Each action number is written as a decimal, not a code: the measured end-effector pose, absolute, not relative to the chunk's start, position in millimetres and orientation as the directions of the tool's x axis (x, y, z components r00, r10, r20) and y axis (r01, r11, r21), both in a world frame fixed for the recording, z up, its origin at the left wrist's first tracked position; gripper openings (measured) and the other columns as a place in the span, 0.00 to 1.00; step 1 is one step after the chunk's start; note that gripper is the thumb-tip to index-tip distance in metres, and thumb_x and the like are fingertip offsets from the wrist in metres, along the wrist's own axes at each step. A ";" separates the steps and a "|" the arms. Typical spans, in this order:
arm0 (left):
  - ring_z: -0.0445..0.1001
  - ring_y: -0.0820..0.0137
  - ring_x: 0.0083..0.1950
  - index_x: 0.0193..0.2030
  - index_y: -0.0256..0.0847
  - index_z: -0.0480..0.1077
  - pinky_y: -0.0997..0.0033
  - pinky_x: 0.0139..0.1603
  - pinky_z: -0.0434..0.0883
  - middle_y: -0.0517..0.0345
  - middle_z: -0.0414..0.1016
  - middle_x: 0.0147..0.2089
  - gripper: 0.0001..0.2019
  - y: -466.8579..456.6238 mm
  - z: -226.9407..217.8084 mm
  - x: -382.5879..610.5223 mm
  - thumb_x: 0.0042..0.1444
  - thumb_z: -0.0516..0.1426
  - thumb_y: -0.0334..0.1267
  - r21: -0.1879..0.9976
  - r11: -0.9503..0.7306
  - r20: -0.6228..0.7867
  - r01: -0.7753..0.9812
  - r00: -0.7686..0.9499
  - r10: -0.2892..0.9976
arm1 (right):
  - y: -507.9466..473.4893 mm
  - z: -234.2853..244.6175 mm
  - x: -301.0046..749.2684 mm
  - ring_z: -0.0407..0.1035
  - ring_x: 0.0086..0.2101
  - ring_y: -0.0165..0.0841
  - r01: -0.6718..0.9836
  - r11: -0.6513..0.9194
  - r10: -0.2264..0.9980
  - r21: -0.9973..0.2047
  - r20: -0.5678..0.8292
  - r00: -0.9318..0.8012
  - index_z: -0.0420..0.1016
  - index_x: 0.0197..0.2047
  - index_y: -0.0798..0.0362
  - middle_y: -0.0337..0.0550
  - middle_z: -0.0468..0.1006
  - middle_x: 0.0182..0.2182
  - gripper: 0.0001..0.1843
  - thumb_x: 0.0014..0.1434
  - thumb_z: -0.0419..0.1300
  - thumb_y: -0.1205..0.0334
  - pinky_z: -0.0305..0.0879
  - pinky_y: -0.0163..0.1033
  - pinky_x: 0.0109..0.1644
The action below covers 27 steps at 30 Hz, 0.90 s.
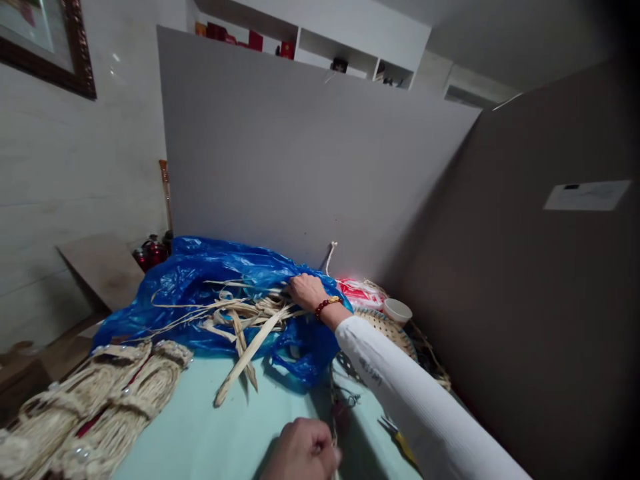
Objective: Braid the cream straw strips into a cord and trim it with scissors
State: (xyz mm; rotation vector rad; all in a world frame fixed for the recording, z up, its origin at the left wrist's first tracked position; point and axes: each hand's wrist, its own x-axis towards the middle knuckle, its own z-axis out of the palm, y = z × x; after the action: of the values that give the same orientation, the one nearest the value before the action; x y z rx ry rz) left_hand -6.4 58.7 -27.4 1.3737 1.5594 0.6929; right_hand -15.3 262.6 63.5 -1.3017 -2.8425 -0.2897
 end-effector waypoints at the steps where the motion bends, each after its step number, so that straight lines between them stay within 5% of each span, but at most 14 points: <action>1: 0.57 0.71 0.26 0.17 0.45 0.54 0.71 0.26 0.52 0.67 0.51 0.18 0.10 59.1 -29.0 -6.9 0.43 0.52 0.38 0.873 0.210 -0.256 0.439 0.047 0.966 | 263.0 63.9 -10.0 0.71 0.45 0.38 0.717 0.683 0.714 0.141 0.082 -0.696 0.69 0.54 0.55 0.48 0.72 0.50 0.17 0.65 0.57 0.57 0.70 0.48 0.47; 11: 0.60 0.71 0.25 0.16 0.44 0.57 0.72 0.27 0.55 0.65 0.57 0.18 0.10 60.7 -37.5 -4.6 0.43 0.52 0.39 0.888 0.206 -0.228 0.411 0.006 0.974 | 240.3 77.3 26.4 0.62 0.53 0.40 0.325 0.945 0.309 0.037 0.227 -0.924 0.70 0.56 0.53 0.51 0.72 0.55 0.17 0.65 0.56 0.61 0.57 0.46 0.56; 16: 0.62 0.70 0.24 0.13 0.44 0.56 0.71 0.27 0.57 0.64 0.58 0.16 0.12 62.3 -37.5 -0.1 0.43 0.52 0.35 0.865 0.236 -0.249 0.442 -0.030 0.968 | 196.4 44.8 3.7 0.61 0.50 0.40 0.113 0.994 0.110 0.000 0.199 -0.974 0.75 0.42 0.53 0.48 0.77 0.46 0.07 0.63 0.57 0.64 0.50 0.48 0.56; 19: 0.62 0.70 0.23 0.13 0.44 0.56 0.71 0.27 0.57 0.65 0.58 0.15 0.12 62.5 -36.5 0.6 0.43 0.52 0.34 0.855 0.249 -0.263 0.455 -0.033 0.964 | 189.7 36.1 -4.8 0.63 0.44 0.38 0.100 0.992 0.115 -0.079 0.221 -0.968 0.75 0.34 0.55 0.49 0.78 0.37 0.09 0.64 0.54 0.66 0.49 0.47 0.54; 27: 0.57 0.71 0.23 0.14 0.44 0.55 0.70 0.27 0.54 0.68 0.51 0.16 0.12 60.1 -31.9 -1.7 0.44 0.53 0.34 0.847 0.221 -0.221 0.483 -0.058 0.974 | 204.6 85.1 16.6 0.63 0.34 0.32 0.168 0.814 0.419 -0.556 0.363 -0.832 0.73 0.40 0.55 0.44 0.76 0.33 0.13 0.67 0.50 0.60 0.56 0.36 0.40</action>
State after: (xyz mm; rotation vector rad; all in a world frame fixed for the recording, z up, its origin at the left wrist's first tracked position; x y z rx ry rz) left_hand -1.7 60.1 -31.9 1.3802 1.6693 0.7484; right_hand 16.6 204.6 85.1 -0.4356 -2.5185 0.7101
